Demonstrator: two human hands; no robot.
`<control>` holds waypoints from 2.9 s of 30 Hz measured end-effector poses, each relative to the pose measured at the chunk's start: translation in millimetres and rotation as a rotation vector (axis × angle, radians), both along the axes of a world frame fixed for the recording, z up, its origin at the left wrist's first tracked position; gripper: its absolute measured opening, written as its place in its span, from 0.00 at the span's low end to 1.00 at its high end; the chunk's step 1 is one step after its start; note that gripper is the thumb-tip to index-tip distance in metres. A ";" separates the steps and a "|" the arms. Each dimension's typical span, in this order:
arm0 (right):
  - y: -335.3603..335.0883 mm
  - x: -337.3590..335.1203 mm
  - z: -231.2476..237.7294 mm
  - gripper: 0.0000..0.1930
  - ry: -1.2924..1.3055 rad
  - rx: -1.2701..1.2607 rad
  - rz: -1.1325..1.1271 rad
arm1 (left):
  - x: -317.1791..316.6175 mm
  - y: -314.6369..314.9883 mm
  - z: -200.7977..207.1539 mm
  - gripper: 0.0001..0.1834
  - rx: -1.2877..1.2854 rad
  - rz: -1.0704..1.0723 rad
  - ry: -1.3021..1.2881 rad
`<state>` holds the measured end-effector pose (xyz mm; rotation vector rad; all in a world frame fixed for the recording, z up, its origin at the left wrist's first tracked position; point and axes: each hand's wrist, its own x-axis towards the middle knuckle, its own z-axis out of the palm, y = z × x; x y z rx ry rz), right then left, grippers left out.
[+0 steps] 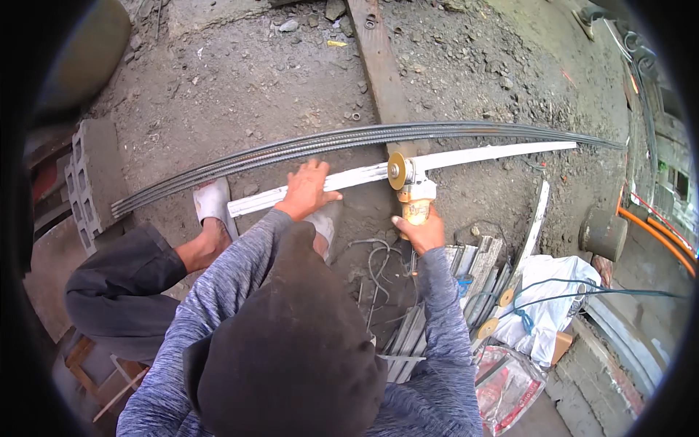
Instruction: The person cuts metal studs using an angle grinder, hands a cut piece to another worker, and bends rebar rods by hand using a bending setup.
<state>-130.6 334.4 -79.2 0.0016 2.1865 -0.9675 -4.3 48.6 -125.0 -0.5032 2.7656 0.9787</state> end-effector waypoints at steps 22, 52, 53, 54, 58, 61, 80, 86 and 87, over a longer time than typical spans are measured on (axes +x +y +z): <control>-21.8 -16.2 -7.1 0.34 0.166 0.263 0.188 | 18.1 -14.3 -9.8 0.33 0.023 -0.076 -0.157; -20.0 -26.8 -20.1 0.31 0.203 0.260 0.227 | 21.7 -12.3 -16.9 0.27 -0.006 -0.066 -0.066; -19.4 -26.2 -20.3 0.31 0.197 0.246 0.220 | 22.3 -12.2 -17.5 0.27 -0.002 -0.065 -0.060; -20.3 -25.9 -18.9 0.31 0.197 0.246 0.222 | 22.4 -12.4 -17.0 0.28 0.001 -0.063 -0.054; -21.3 -25.7 -21.5 0.30 0.207 0.259 0.227 | 25.0 -11.8 -17.9 0.27 -0.011 -0.071 -0.073; -17.1 -27.9 -27.9 0.30 0.224 0.267 0.218 | 22.2 -11.7 -18.5 0.27 -0.018 -0.069 -0.019; -9.7 -28.2 -39.0 0.27 0.210 0.270 0.201 | 21.8 -14.2 -16.8 0.30 0.068 -0.114 -0.126; -4.0 -27.3 -41.0 0.27 0.132 0.249 0.140 | 13.2 -17.3 -5.5 0.28 0.101 -0.124 -0.218; -9.2 -25.2 -36.3 0.27 0.128 0.247 0.145 | 16.5 -16.6 -4.8 0.27 0.066 -0.123 -0.195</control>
